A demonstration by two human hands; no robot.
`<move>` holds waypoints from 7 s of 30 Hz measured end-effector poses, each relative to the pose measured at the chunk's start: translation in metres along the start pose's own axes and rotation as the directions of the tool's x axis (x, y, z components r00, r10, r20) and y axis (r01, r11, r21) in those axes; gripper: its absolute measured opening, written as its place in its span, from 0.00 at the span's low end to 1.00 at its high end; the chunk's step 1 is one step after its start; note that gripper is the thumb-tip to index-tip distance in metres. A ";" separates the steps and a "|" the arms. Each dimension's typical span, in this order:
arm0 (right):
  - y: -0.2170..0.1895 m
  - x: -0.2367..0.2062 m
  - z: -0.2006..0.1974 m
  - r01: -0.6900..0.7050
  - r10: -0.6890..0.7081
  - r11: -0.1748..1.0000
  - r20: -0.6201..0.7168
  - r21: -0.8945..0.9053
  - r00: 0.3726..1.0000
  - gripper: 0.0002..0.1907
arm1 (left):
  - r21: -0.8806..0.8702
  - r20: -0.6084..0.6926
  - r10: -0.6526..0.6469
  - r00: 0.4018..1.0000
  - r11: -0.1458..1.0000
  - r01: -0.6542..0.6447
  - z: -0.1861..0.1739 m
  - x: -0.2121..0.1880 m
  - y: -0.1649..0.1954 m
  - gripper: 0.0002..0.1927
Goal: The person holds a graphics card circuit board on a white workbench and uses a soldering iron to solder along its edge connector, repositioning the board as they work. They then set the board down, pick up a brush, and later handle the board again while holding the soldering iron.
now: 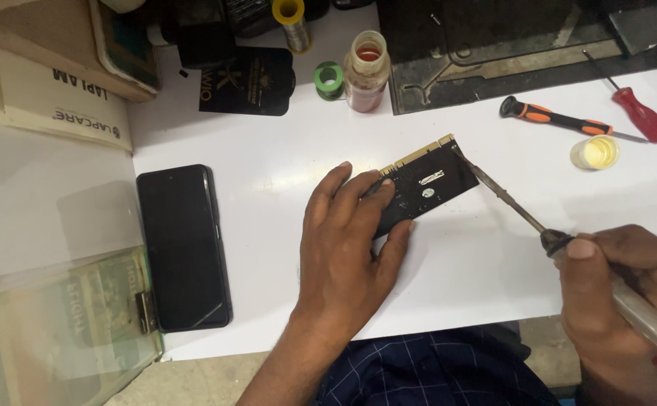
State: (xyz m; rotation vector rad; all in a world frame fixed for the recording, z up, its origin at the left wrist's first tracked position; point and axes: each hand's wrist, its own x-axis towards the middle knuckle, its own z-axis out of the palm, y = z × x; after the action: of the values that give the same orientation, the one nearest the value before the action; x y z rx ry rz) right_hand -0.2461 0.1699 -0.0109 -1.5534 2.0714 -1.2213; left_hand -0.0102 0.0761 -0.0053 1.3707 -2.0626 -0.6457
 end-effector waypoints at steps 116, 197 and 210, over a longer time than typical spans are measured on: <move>0.010 0.000 -0.019 0.103 -0.104 0.995 0.202 0.014 0.974 0.08 | 0.028 0.218 0.142 0.966 0.988 -0.152 -0.009 0.051 0.010 0.26; 0.003 -0.006 -0.015 0.017 -0.001 0.990 0.117 -0.140 0.993 0.11 | 0.030 0.238 0.115 0.965 0.992 -0.125 -0.008 0.051 0.011 0.25; 0.008 -0.008 -0.009 0.176 -0.166 0.972 0.078 -0.156 0.983 0.11 | 0.042 0.211 0.122 0.970 0.990 -0.134 -0.006 0.051 0.011 0.26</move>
State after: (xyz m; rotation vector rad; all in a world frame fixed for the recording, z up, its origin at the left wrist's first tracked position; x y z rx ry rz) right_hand -0.2541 0.1813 -0.0131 -1.8532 2.0772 -1.0636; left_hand -0.0288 0.0326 0.0167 1.2318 -2.3293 -0.7059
